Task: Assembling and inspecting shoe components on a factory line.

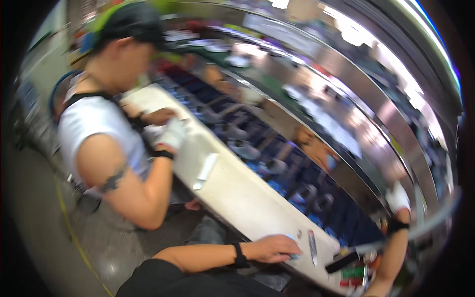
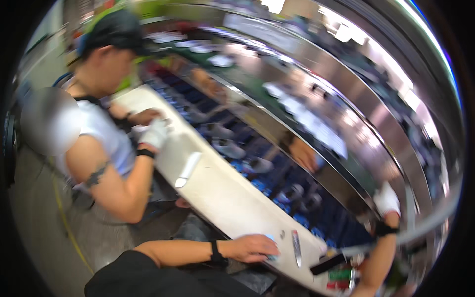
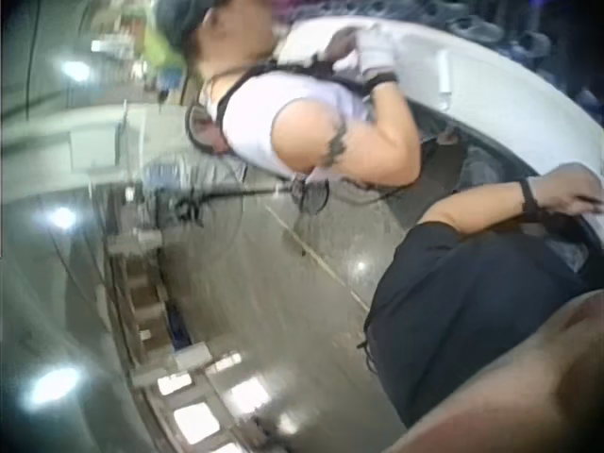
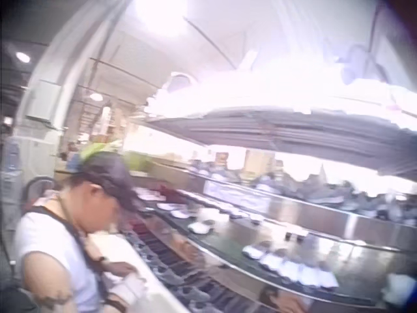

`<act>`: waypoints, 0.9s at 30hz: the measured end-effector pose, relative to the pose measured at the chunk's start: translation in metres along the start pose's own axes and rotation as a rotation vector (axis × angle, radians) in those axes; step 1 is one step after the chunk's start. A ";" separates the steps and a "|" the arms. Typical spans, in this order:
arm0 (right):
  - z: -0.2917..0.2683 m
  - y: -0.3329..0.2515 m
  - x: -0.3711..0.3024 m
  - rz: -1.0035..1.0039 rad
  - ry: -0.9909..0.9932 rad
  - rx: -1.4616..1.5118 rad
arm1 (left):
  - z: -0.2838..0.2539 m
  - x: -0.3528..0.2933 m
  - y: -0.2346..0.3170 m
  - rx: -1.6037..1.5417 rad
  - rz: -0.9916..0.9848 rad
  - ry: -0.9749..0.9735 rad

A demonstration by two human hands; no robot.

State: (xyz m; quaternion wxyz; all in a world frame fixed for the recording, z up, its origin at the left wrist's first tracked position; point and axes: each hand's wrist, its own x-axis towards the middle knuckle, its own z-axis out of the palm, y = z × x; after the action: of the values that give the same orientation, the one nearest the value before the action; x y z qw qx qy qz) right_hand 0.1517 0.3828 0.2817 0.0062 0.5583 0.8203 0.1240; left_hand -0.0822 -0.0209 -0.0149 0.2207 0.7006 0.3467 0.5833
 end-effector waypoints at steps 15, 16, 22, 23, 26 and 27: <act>0.003 -0.010 -0.127 -0.180 0.526 0.441 | -0.009 0.026 0.021 0.218 0.072 -0.152; 0.003 -0.009 -0.133 -0.162 0.471 0.472 | -0.010 0.028 0.026 0.202 0.033 -0.133; 0.052 0.034 -0.154 -0.263 0.880 0.212 | -0.023 0.032 0.044 0.299 0.121 -0.165; 0.060 0.039 -0.151 -0.270 0.911 0.221 | -0.024 0.030 0.044 0.325 0.106 -0.138; 0.043 -0.025 -0.195 -0.463 1.082 0.279 | -0.033 0.019 0.041 0.397 0.032 -0.081; 0.043 -0.040 -0.219 -0.554 1.133 0.432 | -0.032 0.018 0.042 0.417 0.015 -0.062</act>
State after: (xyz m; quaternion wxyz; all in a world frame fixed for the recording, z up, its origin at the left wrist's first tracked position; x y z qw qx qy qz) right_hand 0.2035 0.1762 0.2038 -0.5064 0.1642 0.8161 0.2249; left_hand -0.1025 -0.0388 0.0343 0.0772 0.7514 0.4476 0.4785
